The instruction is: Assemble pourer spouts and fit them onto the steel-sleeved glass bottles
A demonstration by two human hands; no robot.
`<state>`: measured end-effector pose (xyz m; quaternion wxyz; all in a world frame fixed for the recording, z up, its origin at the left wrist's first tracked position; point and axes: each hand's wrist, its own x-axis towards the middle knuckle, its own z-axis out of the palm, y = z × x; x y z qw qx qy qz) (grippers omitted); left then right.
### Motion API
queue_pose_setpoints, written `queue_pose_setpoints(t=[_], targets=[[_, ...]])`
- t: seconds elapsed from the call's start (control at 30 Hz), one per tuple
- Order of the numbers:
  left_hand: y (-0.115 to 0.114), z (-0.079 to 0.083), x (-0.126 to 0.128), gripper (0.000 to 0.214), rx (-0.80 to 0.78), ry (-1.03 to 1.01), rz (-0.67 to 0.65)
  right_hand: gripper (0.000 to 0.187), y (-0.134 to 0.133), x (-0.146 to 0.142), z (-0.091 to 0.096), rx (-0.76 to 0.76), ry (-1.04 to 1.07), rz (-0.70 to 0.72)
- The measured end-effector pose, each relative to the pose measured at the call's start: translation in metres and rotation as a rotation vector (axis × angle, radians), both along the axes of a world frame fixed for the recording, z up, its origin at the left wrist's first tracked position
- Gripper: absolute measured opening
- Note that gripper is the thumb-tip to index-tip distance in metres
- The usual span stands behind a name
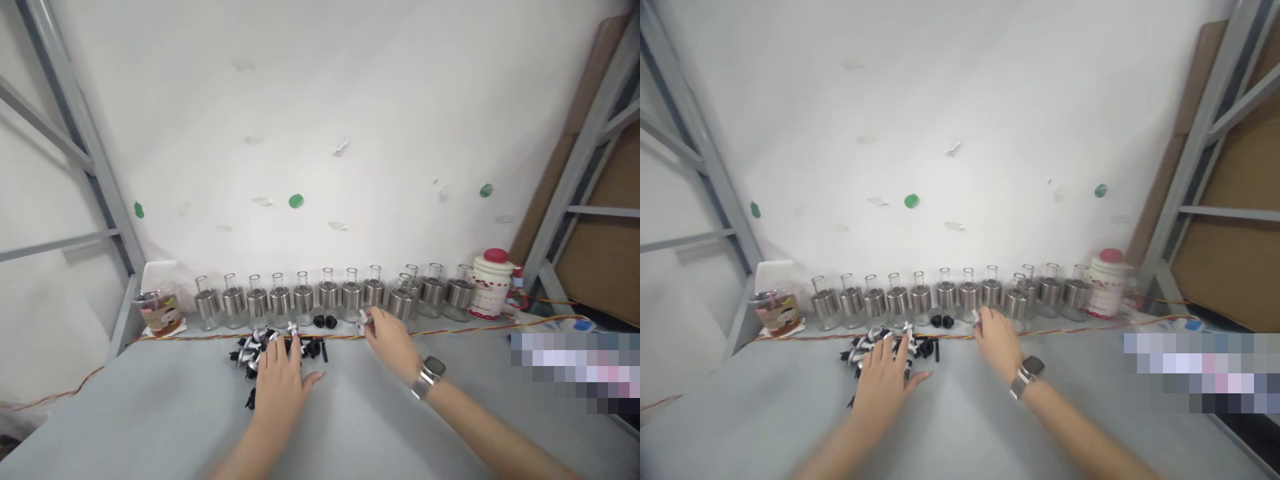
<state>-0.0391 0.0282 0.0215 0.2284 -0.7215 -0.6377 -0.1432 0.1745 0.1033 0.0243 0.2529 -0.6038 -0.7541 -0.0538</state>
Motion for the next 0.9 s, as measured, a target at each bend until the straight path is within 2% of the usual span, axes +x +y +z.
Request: queue_pose_setpoints(t=[0.03,0.1,0.13,0.2,0.27,0.33,0.43,0.57,0.7,0.9], targets=[[0.003,-0.002,0.001,0.056,0.006,-0.007,-0.053,0.014,-0.008,-0.003,-0.002,-0.032,0.077,0.053],[0.01,-0.007,0.002,0.052,-0.002,-0.005,-0.173,0.013,-0.024,-0.011,-0.01,-0.266,0.499,0.287],[0.015,-0.01,0.002,0.05,-0.012,0.004,-0.228,0.016,-0.031,-0.014,-0.015,-0.359,0.67,0.343],[0.023,-0.016,0.003,0.049,-0.031,0.021,-0.31,0.026,-0.041,-0.021,-0.024,-0.511,0.931,0.402],[0.03,-0.022,0.004,0.045,-0.047,0.018,-0.365,0.036,-0.046,-0.024,-0.03,-0.604,1.075,0.382],[0.034,-0.024,0.003,0.037,-0.047,0.001,-0.375,0.037,-0.048,-0.025,-0.03,-0.654,1.126,0.356],[0.038,-0.024,0.001,0.027,-0.031,-0.05,-0.343,0.02,-0.048,-0.023,-0.025,-0.684,1.087,0.378],[0.042,-0.026,-0.001,0.032,-0.024,-0.15,-0.356,0.013,-0.052,-0.02,-0.018,-0.737,1.063,0.409],[0.044,-0.027,-0.002,0.028,-0.053,-0.304,-0.432,0.02,-0.058,-0.024,-0.012,-0.788,1.076,0.396],[0.032,-0.01,0.001,0.027,-0.041,-0.724,-0.437,0.038,-0.061,-0.029,-0.011,-0.812,1.147,0.406]])
